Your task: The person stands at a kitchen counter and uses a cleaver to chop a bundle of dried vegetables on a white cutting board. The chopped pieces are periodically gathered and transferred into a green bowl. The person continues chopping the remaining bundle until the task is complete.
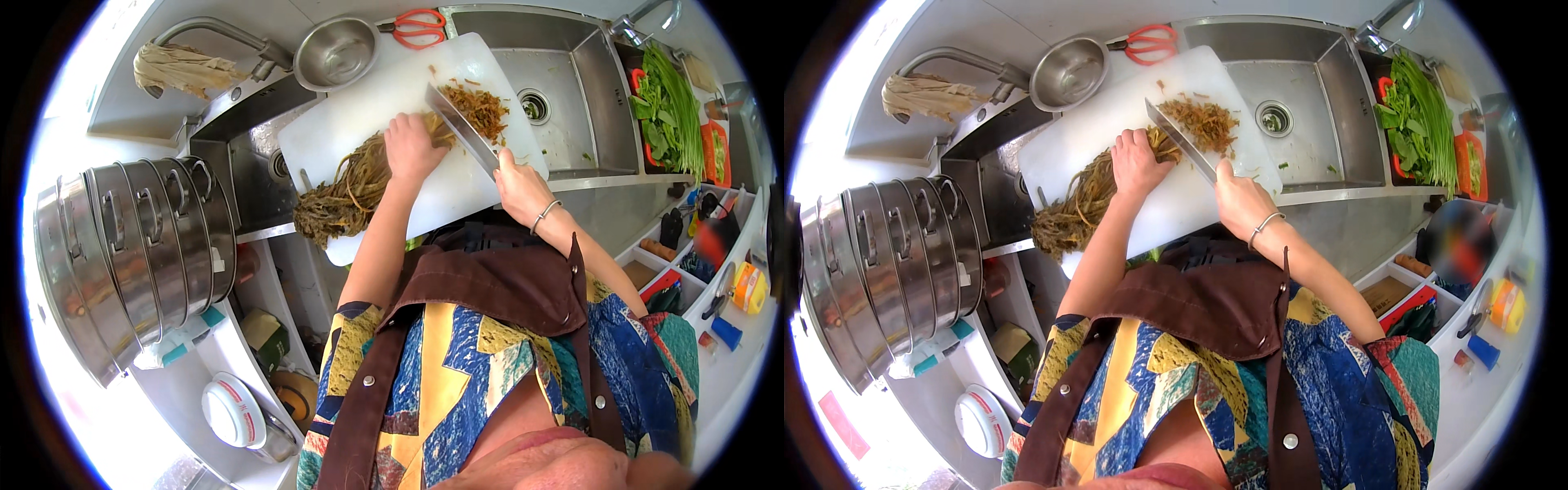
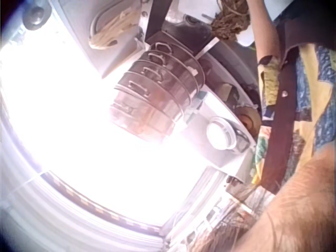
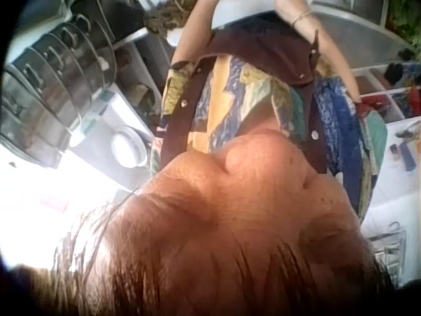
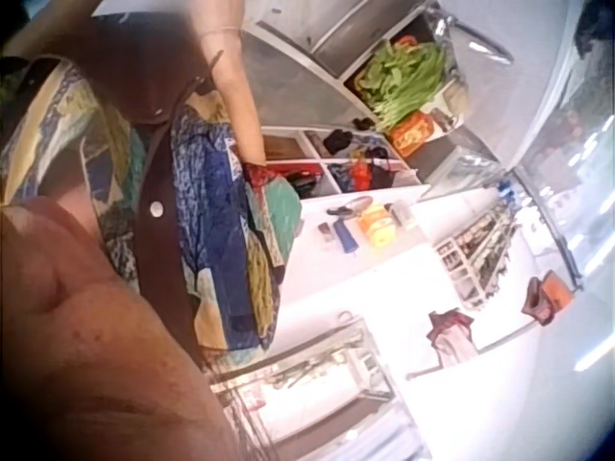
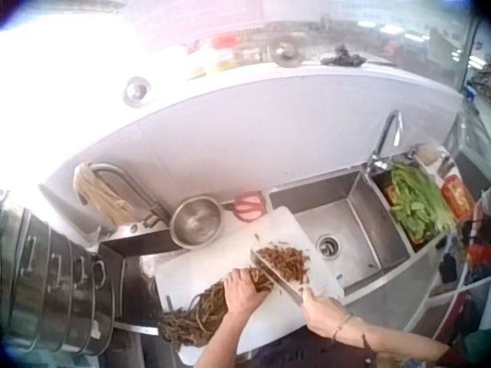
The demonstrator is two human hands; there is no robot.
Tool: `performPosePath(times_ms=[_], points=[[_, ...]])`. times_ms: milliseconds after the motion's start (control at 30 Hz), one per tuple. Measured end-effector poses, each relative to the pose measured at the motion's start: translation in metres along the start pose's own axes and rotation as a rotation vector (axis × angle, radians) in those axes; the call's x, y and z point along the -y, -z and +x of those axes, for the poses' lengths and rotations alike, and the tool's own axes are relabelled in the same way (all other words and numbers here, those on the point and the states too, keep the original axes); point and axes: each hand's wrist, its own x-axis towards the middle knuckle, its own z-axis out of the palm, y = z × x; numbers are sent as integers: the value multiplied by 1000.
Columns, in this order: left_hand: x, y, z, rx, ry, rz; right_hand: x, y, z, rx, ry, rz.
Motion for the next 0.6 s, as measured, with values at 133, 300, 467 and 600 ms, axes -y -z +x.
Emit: performPosePath(times_ms=[133,300,467,600], points=[[-4,5,3,32,8,0,-4,-5,2,-2,-8,-13],[-3,4,3,54,-9,4,-3,-4,5,30,-25,38],[-2,7,0,61,-84,-1,5,1,9,76,-77,70],[-6,5,1,110,-92,17,0,-8,46,31,-66,82]])
